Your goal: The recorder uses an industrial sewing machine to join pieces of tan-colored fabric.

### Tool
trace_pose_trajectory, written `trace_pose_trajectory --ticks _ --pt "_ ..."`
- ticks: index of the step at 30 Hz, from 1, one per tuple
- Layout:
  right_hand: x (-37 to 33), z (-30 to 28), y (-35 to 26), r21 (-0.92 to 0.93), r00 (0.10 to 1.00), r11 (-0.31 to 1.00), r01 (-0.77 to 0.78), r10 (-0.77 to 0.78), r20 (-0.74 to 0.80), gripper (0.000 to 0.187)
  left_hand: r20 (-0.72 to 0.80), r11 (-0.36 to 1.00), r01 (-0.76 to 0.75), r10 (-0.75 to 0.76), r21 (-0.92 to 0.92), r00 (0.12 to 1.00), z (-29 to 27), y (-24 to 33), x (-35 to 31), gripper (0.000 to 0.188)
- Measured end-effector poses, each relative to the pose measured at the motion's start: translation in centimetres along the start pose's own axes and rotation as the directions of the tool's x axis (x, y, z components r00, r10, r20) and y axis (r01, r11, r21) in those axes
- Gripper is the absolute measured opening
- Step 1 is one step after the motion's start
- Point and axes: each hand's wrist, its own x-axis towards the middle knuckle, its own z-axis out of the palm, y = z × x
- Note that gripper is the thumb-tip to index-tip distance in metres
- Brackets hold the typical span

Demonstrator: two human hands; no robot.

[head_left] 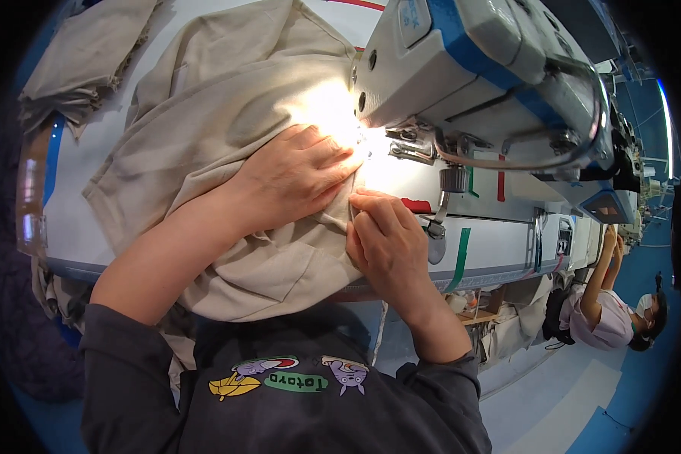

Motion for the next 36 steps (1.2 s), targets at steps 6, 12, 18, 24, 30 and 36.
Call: trace_pose_trajectory --ticks 6,12,18,24,30,36 --pt "1.2 0.6 1.0 -0.024 0.998 1.000 0.015 -0.016 -0.061 0.015 -0.006 0.994 -0.028 0.028 -0.110 1.000 -0.3 -1.3 0.7 0.039" --pt "0.5 0.8 1.5 0.039 0.991 0.993 -0.110 0.113 -0.077 0.020 -0.051 0.978 -0.121 0.114 -0.167 0.992 -0.5 -2.3 1.7 0.027" --pt "-1.3 -1.7 0.3 0.473 0.916 0.869 0.144 -0.298 0.269 0.036 0.161 0.914 -0.391 0.404 -0.107 0.901 -2.5 -2.0 1.0 0.035" --pt "-5.6 -2.3 -2.1 0.484 0.973 0.871 0.078 -0.173 0.154 0.020 0.211 0.993 -0.092 0.107 -0.080 0.972 -2.7 3.7 -2.1 0.051" --pt "-0.4 -3.4 -0.7 0.348 0.893 0.877 -0.332 0.411 -0.184 0.009 0.050 0.993 -0.070 0.075 -0.098 0.996 -2.2 3.4 -2.8 0.043" --pt "0.4 0.6 -0.5 -0.123 0.952 0.944 -0.305 0.298 -0.072 0.020 0.093 0.989 -0.026 0.040 -0.145 0.995 -2.2 3.3 -2.7 0.047"
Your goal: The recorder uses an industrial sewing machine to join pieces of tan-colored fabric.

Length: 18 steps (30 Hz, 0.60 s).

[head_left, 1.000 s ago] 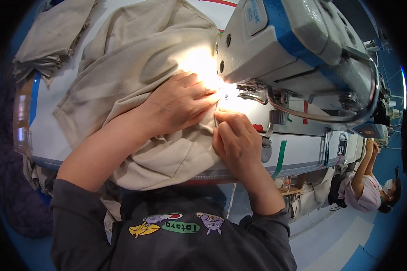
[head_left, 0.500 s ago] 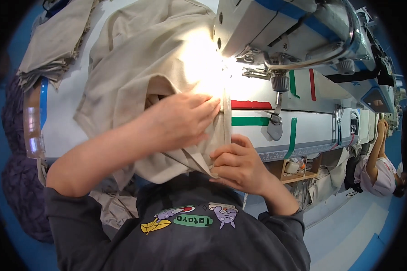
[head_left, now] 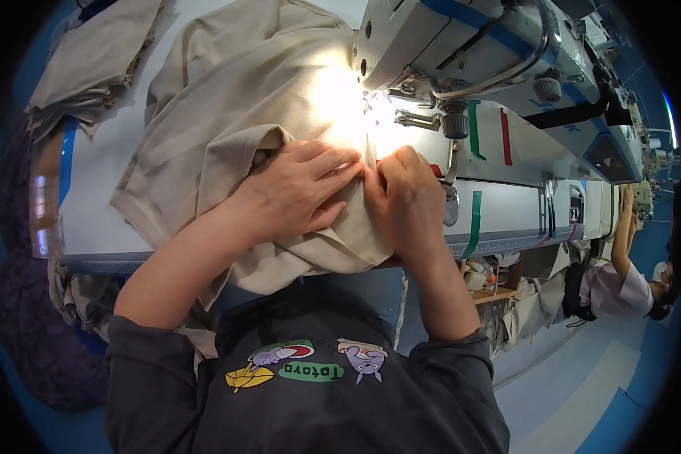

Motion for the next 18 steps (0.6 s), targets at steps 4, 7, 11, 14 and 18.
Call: trace_pose_trajectory --ticks 4,7,11,14,18 --pt "-1.7 -0.2 -0.5 -0.008 0.998 0.998 0.070 -0.070 -0.004 0.016 0.036 0.999 0.028 -0.027 -0.033 0.999 -0.5 0.2 0.3 0.056" --pt "-1.7 -0.4 -0.2 0.027 0.967 0.970 0.242 -0.239 -0.090 0.014 0.038 0.998 0.018 -0.016 -0.058 0.999 0.0 -0.1 0.5 0.059" --pt "-1.7 -0.1 0.3 0.202 0.955 0.934 0.296 -0.284 -0.084 0.016 -0.001 0.988 0.009 -0.010 -0.152 1.000 0.2 -1.1 0.7 0.063" --pt "-1.7 0.2 0.6 0.226 0.949 0.923 0.313 -0.295 -0.109 0.015 0.005 0.995 0.007 -0.006 -0.104 1.000 0.4 -1.5 1.0 0.063" --pt "-2.0 0.2 0.5 0.190 0.945 0.927 0.323 -0.306 -0.112 0.015 0.006 0.996 -0.007 0.007 -0.090 1.000 0.3 -1.7 1.2 0.061"
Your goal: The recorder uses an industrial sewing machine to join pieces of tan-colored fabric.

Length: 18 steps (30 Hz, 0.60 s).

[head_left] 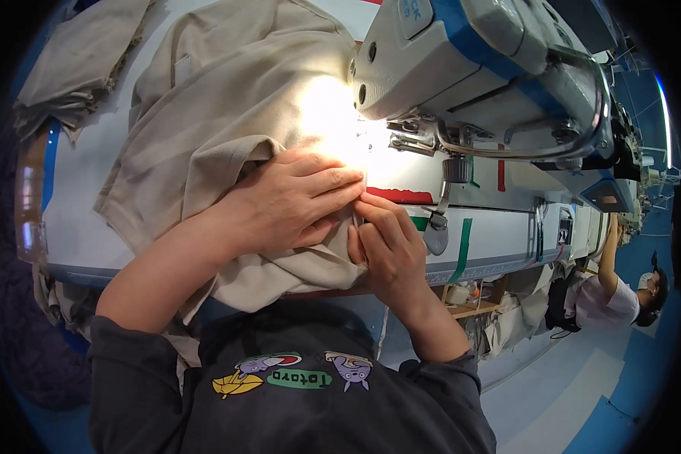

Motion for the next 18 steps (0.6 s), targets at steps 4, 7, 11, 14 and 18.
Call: trace_pose_trajectory --ticks 4,7,11,14,18 --pt "0.6 -0.2 0.4 -0.024 0.999 1.000 0.007 -0.006 0.054 0.014 -0.016 1.000 -0.016 0.017 0.019 1.000 0.0 -0.7 0.4 0.057" --pt "1.0 -0.2 0.8 -0.042 0.999 0.999 -0.005 0.007 0.051 0.014 -0.011 1.000 -0.007 0.007 0.019 1.000 -0.3 -0.8 0.8 0.055" --pt "0.8 0.2 1.1 -0.035 1.000 0.999 0.006 -0.006 0.017 0.014 -0.029 1.000 -0.008 0.008 0.003 1.000 0.0 -0.9 0.8 0.052" --pt "1.7 0.0 0.9 -0.053 1.000 0.999 -0.001 0.003 0.024 0.012 -0.032 1.000 0.004 -0.003 0.029 0.999 -0.1 -1.4 0.9 0.051" --pt "2.3 0.1 1.5 -0.072 0.999 0.997 -0.011 0.014 0.035 0.013 -0.044 0.999 0.008 -0.006 0.051 0.999 -0.2 -1.9 1.3 0.051"
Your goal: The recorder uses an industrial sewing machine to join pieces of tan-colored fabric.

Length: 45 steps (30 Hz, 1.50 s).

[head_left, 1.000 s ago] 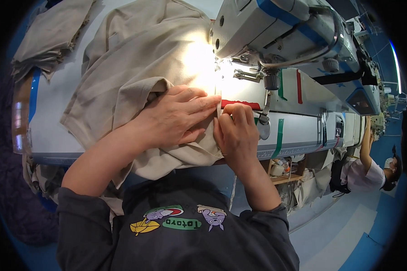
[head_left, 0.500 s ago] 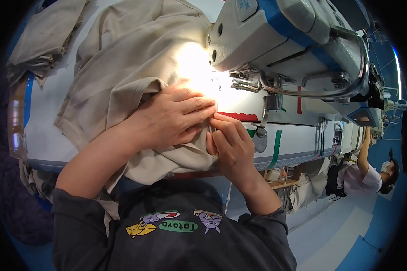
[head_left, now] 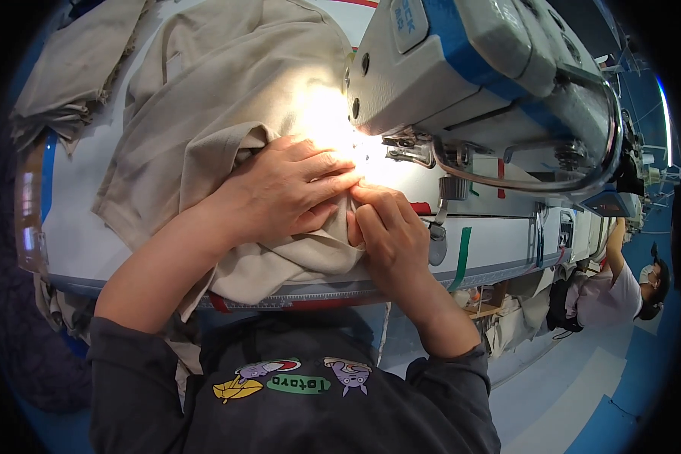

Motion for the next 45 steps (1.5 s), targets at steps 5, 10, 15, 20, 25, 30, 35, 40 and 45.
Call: trace_pose_trajectory --ticks 5,10,15,20,25,30,35,40,45 --pt "0.7 0.1 0.7 -0.058 0.998 0.998 -0.031 0.034 0.047 0.013 -0.019 0.999 -0.019 0.019 -0.027 1.000 -0.3 -0.9 0.6 0.048" --pt "1.5 0.2 1.6 -0.079 0.995 0.996 -0.032 0.039 0.090 0.013 -0.045 0.999 0.009 -0.011 -0.039 0.999 -0.3 -1.5 1.1 0.044" --pt "2.2 0.7 2.1 -0.086 0.999 0.996 -0.032 0.035 0.040 0.015 0.003 1.000 -0.012 0.012 0.013 1.000 -0.8 -2.3 1.6 0.036" --pt "2.4 0.1 2.3 0.332 0.974 0.930 -0.159 0.093 0.205 0.013 -0.022 0.999 0.047 -0.047 0.011 0.999 -1.1 -3.1 1.6 0.022" --pt "3.3 -1.4 2.3 0.591 0.898 0.806 -0.027 -0.240 0.369 0.025 0.024 0.849 -0.251 0.271 0.464 0.962 -4.1 -9.6 1.5 0.009" --pt "0.1 -1.3 1.0 0.854 0.800 0.260 -0.452 -0.305 0.516 0.031 0.161 0.471 -0.209 0.141 0.857 0.977 -15.1 -9.0 4.4 0.018" --pt "-3.1 -1.9 -5.2 0.572 0.893 0.820 -0.014 -0.246 0.376 0.009 0.068 0.916 -0.271 0.263 0.297 0.962 -10.5 0.3 3.9 0.038" --pt "-5.5 -4.0 -5.6 0.368 0.986 0.928 0.059 -0.112 0.125 0.020 0.567 0.942 0.033 -0.228 0.333 0.792 -10.8 4.2 -4.4 0.040" --pt "-6.3 -3.4 -5.3 0.298 0.947 0.945 0.133 -0.210 0.242 0.023 0.514 0.660 0.244 -0.724 0.711 0.460 -13.7 3.9 -3.7 0.028"
